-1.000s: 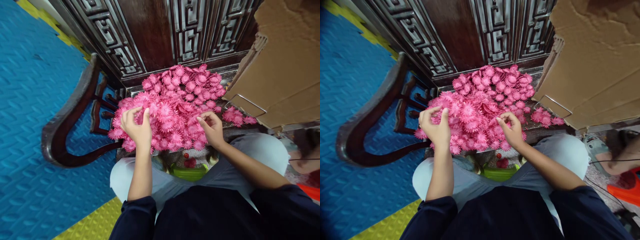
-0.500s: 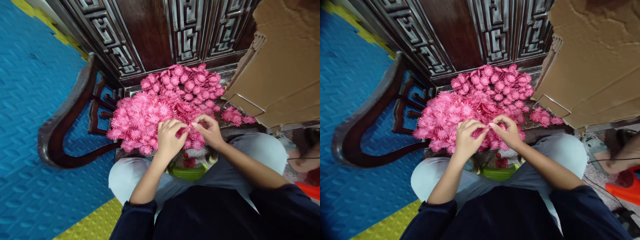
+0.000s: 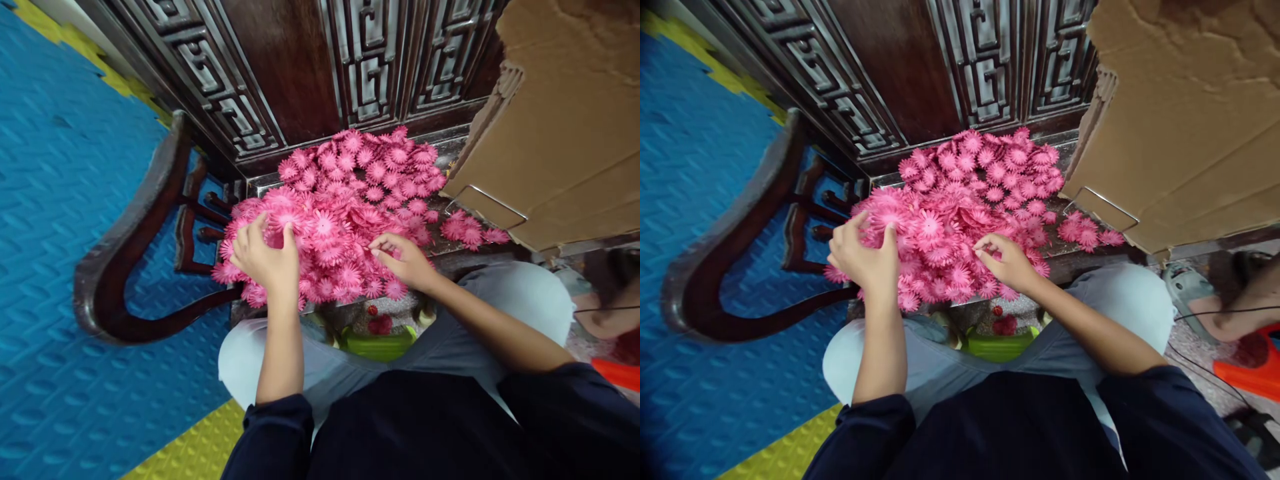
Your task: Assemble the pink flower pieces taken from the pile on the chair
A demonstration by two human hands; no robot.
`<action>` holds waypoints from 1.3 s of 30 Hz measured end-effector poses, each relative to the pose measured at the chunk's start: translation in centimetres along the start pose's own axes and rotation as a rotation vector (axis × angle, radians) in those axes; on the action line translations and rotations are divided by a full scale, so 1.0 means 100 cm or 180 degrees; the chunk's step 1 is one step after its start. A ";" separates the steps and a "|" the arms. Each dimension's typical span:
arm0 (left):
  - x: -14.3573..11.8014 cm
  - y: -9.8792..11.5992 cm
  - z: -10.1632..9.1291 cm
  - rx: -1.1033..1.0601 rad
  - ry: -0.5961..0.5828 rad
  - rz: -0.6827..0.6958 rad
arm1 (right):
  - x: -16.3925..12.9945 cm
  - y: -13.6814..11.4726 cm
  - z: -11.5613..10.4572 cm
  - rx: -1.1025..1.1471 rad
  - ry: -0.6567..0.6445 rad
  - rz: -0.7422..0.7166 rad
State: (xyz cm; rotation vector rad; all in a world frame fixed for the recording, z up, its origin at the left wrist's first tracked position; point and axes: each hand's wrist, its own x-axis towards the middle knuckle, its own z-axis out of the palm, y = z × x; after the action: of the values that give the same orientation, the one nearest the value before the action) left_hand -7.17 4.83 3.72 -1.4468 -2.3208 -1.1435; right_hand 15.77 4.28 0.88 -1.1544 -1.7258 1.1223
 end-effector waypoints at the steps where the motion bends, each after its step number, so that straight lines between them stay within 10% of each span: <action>1: -0.001 0.001 0.000 -0.0054 0.0066 -0.0013 | 0.002 0.001 -0.003 0.0001 0.0105 0.0001; 9: -0.004 0.006 0.000 -0.0336 0.0347 0.0199 | 0.032 0.029 -0.065 -0.0510 0.1338 0.0291; 14: -0.007 0.007 0.000 -0.0483 0.0432 0.0434 | 0.050 0.064 -0.090 -0.1062 0.1176 0.0662; 22: -0.007 0.011 -0.009 -0.0649 0.0532 0.0529 | 0.067 0.118 -0.080 -0.2889 0.0449 0.1319; 39: -0.031 0.030 -0.013 -0.0849 0.0157 0.0747 | 0.073 0.115 -0.086 -0.3298 0.1096 0.1411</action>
State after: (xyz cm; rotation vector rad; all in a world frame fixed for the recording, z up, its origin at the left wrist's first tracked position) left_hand -3.40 2.47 4.58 -1.7035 -1.9588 -1.4393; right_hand 24.62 15.74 -6.30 -2.2726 -1.8203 0.1215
